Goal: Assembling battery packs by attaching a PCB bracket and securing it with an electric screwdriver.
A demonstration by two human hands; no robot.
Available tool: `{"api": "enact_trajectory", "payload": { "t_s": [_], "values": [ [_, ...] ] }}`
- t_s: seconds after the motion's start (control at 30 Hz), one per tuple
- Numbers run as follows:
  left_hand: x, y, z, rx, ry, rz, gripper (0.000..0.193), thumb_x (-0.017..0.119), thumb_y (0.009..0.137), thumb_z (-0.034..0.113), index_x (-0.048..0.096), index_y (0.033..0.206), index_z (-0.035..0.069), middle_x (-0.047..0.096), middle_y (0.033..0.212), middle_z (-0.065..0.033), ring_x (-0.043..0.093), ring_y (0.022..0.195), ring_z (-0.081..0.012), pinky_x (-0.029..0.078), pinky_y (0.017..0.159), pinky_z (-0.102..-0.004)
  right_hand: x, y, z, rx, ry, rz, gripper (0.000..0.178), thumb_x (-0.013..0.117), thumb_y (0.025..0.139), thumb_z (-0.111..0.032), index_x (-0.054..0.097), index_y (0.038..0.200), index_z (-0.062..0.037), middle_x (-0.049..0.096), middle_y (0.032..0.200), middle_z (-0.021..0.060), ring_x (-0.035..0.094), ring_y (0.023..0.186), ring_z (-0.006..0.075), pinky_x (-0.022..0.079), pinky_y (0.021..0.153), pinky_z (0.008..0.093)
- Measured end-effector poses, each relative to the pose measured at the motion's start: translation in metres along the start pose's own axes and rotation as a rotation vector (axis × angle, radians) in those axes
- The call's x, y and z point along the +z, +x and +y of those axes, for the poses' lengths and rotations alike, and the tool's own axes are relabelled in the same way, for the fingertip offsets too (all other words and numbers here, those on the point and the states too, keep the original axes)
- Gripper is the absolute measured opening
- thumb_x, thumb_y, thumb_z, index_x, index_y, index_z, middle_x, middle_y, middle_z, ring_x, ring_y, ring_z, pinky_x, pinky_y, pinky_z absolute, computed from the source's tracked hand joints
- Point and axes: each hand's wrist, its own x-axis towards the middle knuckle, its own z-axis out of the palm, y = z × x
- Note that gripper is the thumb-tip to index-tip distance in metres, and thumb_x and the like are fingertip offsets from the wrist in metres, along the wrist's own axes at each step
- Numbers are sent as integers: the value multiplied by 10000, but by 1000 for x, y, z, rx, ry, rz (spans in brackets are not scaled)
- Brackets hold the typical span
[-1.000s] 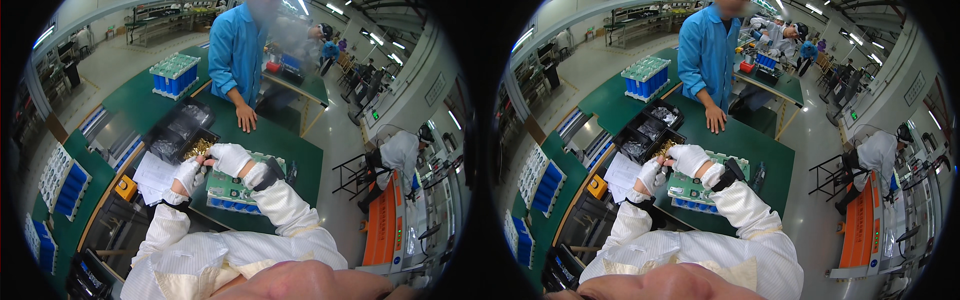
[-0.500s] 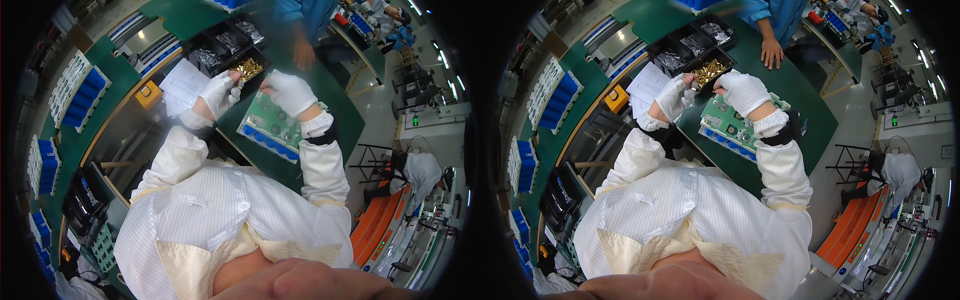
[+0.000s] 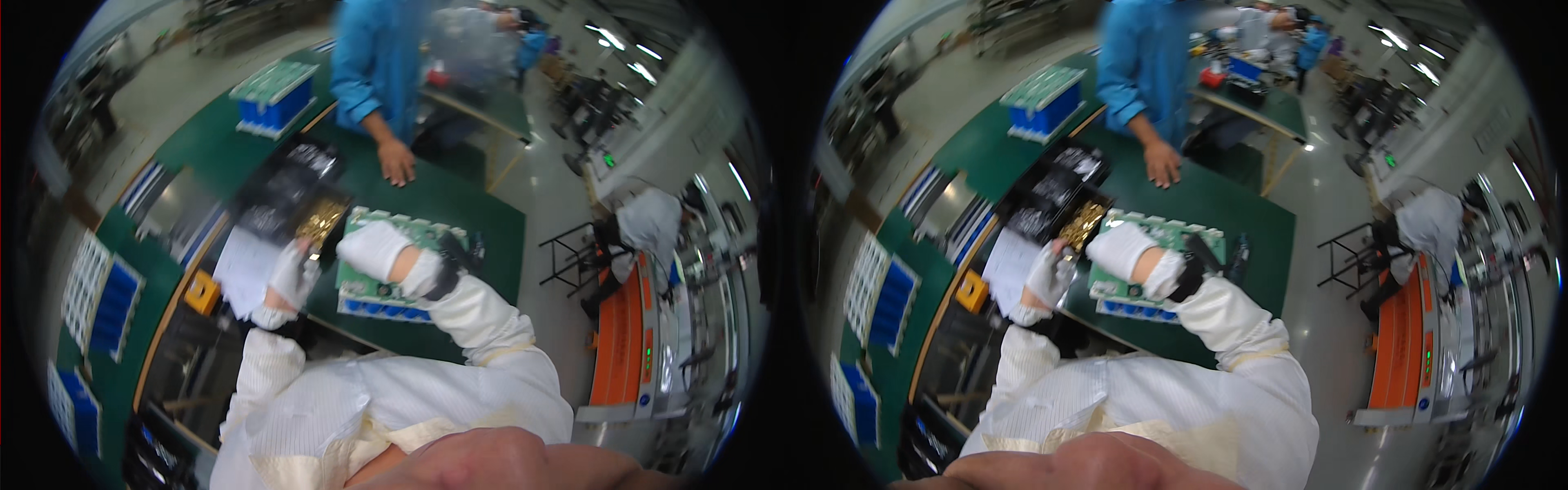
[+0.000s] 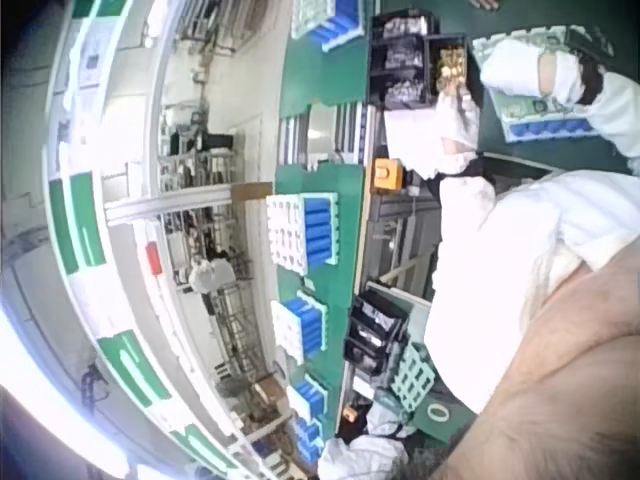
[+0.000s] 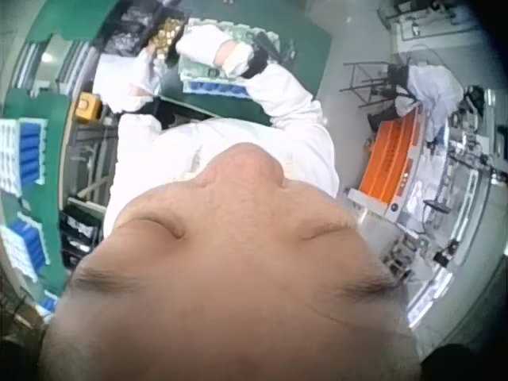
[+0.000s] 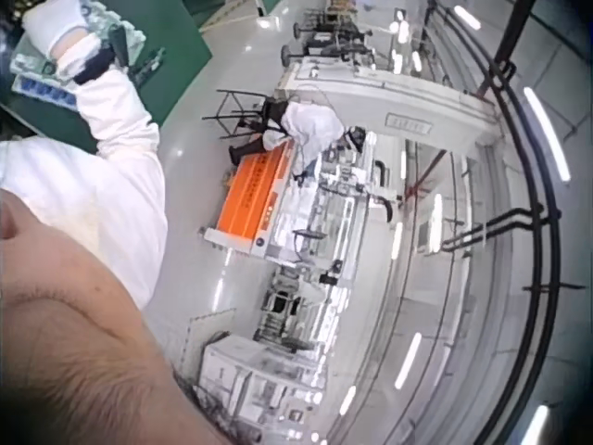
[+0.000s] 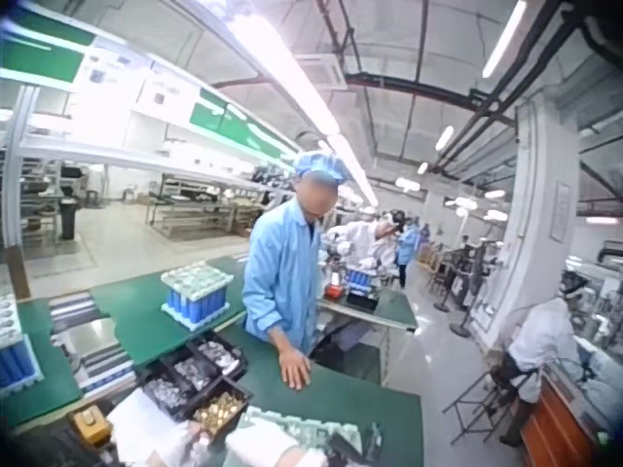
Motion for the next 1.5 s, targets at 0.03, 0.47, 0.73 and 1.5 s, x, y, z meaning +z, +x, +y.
{"api": "enact_trajectory", "payload": {
  "t_s": [0.03, 0.47, 0.73, 1.5],
  "values": [
    [10, -4, 3, 12, 16, 79, 167, 516, 952, 184, 542, 1087, 90, 556, 852, 3, 465, 617, -61, 418, 530, -177, -2, 2, -3, 24, -1, -44, 90, 604, 704, -169, 654, 683, -97, 630, 639, 121, 652, 639, 298, 509, 562, 409],
    [11, 13, 0, -46, -70, 63, 87, 593, 916, 182, 564, 970, 120, 582, 758, 17, 506, 573, -62, 420, 467, -167, -2, 5, 2, 209, 121, -255, 413, 544, 849, -473, 698, 735, -107, 655, 690, 117, 651, 666, 325, 497, 589, 446],
    [22, 14, 3, -136, -267, -3, 82, 534, 924, 130, 563, 977, 75, 580, 762, -9, 523, 619, -94, 427, 491, -202, -7, 3, 9, 121, 287, 231, 225, 681, 775, -297, 672, 894, -105, 651, 796, 111, 642, 739, 320, 503, 650, 408],
    [48, -32, 8, -22, -20, 128, 189, 547, 920, 96, 477, 1088, 45, 534, 940, -49, 515, 718, -94, 440, 622, -208, -8, -14, 6, 84, 562, 149, 134, 683, 747, -72, 667, 876, -106, 647, 803, 83, 632, 701, 252, 499, 634, 330]
  ]
}}
